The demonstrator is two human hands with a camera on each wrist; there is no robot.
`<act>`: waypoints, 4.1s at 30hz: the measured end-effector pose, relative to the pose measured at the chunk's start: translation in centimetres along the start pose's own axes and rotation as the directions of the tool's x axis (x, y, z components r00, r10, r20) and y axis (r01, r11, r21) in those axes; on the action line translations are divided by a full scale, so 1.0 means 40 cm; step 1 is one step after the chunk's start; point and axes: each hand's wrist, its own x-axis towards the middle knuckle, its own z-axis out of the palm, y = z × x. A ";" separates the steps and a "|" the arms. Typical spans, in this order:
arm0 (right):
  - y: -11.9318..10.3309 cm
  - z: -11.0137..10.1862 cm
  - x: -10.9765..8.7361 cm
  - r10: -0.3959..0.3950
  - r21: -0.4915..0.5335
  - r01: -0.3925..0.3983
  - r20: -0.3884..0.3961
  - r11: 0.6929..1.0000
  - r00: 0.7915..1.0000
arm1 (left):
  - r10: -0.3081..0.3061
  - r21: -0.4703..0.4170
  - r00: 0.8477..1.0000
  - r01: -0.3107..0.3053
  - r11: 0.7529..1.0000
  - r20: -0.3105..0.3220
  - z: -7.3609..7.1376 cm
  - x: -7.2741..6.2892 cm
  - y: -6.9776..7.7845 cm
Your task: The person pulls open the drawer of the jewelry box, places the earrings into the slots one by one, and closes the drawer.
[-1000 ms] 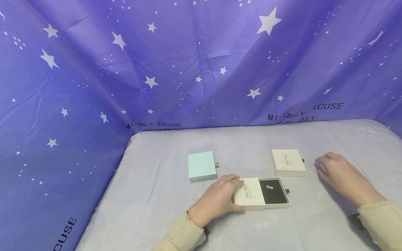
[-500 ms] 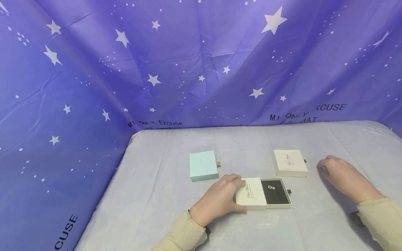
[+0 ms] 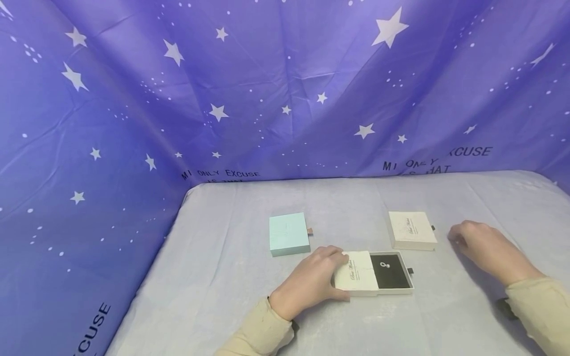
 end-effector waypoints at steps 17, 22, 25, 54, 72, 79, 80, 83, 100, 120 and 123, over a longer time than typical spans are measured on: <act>-0.024 0.015 0.000 -0.027 0.029 0.033 -0.174 0.999 0.984 | -0.002 0.008 1.000 0.002 1.000 -0.006 0.001 -0.002 -0.006; -0.037 0.012 -0.002 -0.005 0.052 0.013 -0.146 0.999 0.989 | 0.006 0.013 1.000 -0.006 1.000 -0.010 0.001 -0.003 -0.007; -0.042 0.011 -0.002 -0.005 0.058 0.014 -0.156 0.998 0.988 | 0.002 0.010 1.000 -0.002 1.000 -0.009 0.000 -0.002 -0.007; -0.055 0.009 -0.006 0.027 0.101 -0.009 -0.179 0.995 0.983 | -0.006 0.004 1.000 0.006 1.000 0.001 0.001 0.000 -0.001; -0.047 0.005 -0.018 0.064 0.069 -0.059 -0.066 0.996 0.996 | -0.018 0.004 1.000 0.018 1.000 0.022 -0.005 0.004 0.000; -0.052 0.005 -0.021 0.061 0.067 -0.055 -0.081 0.996 0.995 | -0.021 0.000 1.000 0.021 1.000 0.019 -0.005 0.003 0.000; -0.052 0.004 -0.021 0.065 0.067 -0.061 -0.070 0.996 0.995 | -0.022 0.000 1.000 0.022 1.000 0.020 -0.005 0.003 0.000; -0.052 -0.001 -0.024 0.088 0.068 -0.086 -0.031 0.994 0.996 | -0.024 -0.003 0.999 0.024 1.000 0.023 -0.003 0.003 -0.001; -0.062 -0.007 -0.029 0.059 0.077 -0.049 -0.133 0.996 0.989 | -0.020 -0.009 0.999 0.020 1.000 0.026 0.000 0.005 -0.004; -0.176 -0.042 -0.032 -0.009 0.191 0.073 -0.318 0.979 0.948 | -0.016 -0.006 1.000 0.016 1.000 0.016 0.000 0.002 -0.003; -0.188 -0.039 -0.034 -0.031 0.196 0.096 -0.314 0.976 0.949 | -0.022 -0.012 0.999 0.022 1.000 0.023 -0.001 0.003 -0.003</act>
